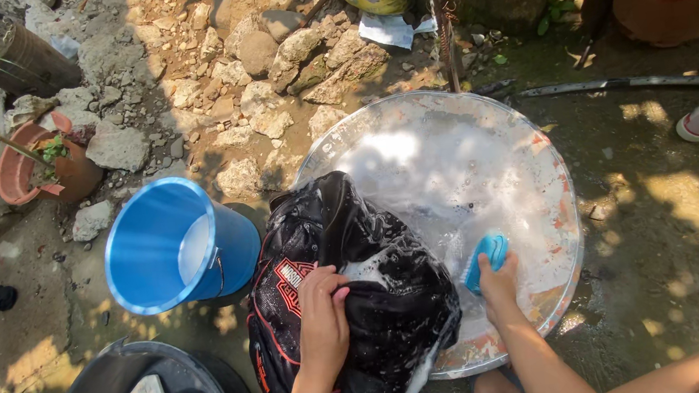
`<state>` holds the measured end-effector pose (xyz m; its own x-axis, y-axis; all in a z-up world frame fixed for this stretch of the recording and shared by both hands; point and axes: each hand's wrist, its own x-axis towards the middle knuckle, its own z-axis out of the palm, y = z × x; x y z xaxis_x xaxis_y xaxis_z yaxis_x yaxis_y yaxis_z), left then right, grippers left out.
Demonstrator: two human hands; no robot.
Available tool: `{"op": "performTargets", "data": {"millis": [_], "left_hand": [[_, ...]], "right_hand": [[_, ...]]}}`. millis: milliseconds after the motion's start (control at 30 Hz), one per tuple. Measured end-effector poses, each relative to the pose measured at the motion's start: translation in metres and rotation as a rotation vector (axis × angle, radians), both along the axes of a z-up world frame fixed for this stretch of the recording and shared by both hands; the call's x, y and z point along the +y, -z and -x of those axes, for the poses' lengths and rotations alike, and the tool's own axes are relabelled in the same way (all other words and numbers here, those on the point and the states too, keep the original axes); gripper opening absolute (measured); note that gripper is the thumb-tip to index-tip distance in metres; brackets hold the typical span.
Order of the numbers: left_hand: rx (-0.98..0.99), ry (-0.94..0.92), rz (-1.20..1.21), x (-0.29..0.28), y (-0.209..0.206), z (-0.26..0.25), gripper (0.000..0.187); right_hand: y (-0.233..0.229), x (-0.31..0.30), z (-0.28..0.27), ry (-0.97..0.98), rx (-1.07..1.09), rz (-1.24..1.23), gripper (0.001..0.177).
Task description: The person washes a black and red backpack by hand using a brush and soapy water in a basin. They scrub the exterior and interior surfaces before rinsing the bag with water from a tap.
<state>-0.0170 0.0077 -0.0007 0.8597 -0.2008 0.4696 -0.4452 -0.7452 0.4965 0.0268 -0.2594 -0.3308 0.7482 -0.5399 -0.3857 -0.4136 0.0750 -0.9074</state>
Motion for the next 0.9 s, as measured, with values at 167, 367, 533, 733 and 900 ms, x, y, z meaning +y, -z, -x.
{"op": "performTargets", "data": {"millis": [167, 367, 533, 733, 900], "left_hand": [[-0.103, -0.269, 0.134, 0.017, 0.016, 0.025, 0.009], [-0.087, -0.22, 0.162, -0.005, 0.023, 0.009, 0.009], [-0.077, -0.201, 0.188, -0.016, 0.024, 0.009, 0.009], [-0.105, -0.176, 0.21, -0.027, 0.026, 0.006, 0.008], [-0.033, -0.033, 0.147, -0.038, 0.029, 0.014, 0.011]], "right_hand": [[-0.065, -0.014, -0.056, -0.061, 0.081, -0.84, 0.043], [-0.254, 0.032, -0.049, -0.759, -0.076, -0.36, 0.066], [-0.263, 0.085, -0.033, -0.998, -0.189, 0.263, 0.072], [-0.247, 0.088, -0.026, -0.849, -0.126, 0.306, 0.071], [-0.242, 0.074, -0.036, -0.917, 0.067, 0.448, 0.071]]}}
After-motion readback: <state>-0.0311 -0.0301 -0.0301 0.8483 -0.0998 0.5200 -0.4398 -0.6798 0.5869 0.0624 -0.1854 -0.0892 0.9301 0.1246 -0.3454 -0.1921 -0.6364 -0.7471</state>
